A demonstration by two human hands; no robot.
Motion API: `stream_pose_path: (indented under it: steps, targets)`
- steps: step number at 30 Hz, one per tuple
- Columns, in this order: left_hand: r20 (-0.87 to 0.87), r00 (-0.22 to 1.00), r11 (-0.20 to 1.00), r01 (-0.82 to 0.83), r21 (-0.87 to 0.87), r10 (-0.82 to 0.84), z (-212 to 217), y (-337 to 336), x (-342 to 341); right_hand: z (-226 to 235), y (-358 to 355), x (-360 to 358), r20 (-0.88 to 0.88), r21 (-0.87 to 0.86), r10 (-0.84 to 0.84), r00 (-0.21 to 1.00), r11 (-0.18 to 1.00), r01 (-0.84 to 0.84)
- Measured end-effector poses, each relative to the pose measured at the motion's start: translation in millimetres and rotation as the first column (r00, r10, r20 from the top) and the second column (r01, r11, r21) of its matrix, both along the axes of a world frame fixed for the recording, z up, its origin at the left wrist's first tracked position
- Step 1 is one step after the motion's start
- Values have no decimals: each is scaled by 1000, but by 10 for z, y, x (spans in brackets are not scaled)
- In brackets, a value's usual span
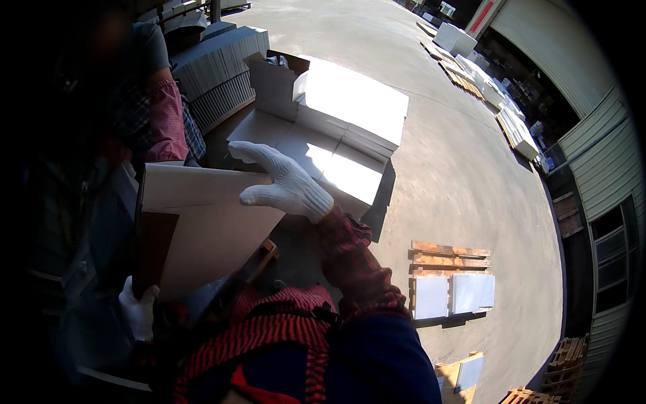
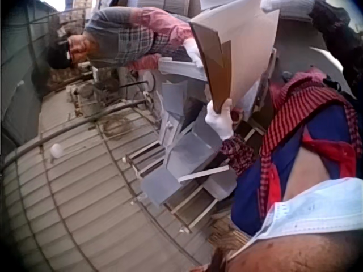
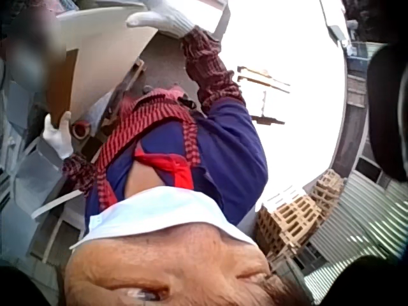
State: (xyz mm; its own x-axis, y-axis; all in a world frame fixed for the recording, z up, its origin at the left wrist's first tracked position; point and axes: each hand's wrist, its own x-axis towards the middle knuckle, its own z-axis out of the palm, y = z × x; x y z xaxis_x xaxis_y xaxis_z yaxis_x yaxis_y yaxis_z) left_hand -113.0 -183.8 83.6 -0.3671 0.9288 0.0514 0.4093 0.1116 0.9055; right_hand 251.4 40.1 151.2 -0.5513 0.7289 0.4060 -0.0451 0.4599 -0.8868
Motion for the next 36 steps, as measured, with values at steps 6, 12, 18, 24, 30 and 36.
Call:
stream_pose_path:
  steps: [6, 12, 18, 24, 30, 36]
  targets:
    - [-151, 988, 955, 28, 297, 18, -433, -18, 333, -101, 66, -400, 397, 362, -103, 912, 931, -52]
    - [-330, 867, 892, -237, 386, 373, -566, 269, 577, -34, 70, -916, 478, 604, -186, 859, 779, -167]
    - [-174, 955, 933, -178, 313, 240, -956, -43, 377, -260, 229, -1279, 538, 613, -79, 839, 721, -324]
    - [245, 961, 985, -153, 76, 130, -1316, -147, 374, -504, 202, -1503, 718, 561, -91, 690, 663, -496]
    - [878, 414, 970, 73, 232, -241, -1110, -66, 259, -475, 287, -1460, 724, 485, -17, 689, 723, -492]
    - [553, 809, 880, 396, -262, -199, -1926, 388, 522, -1214, 38, -970, 828, 282, 44, 559, 829, -484]
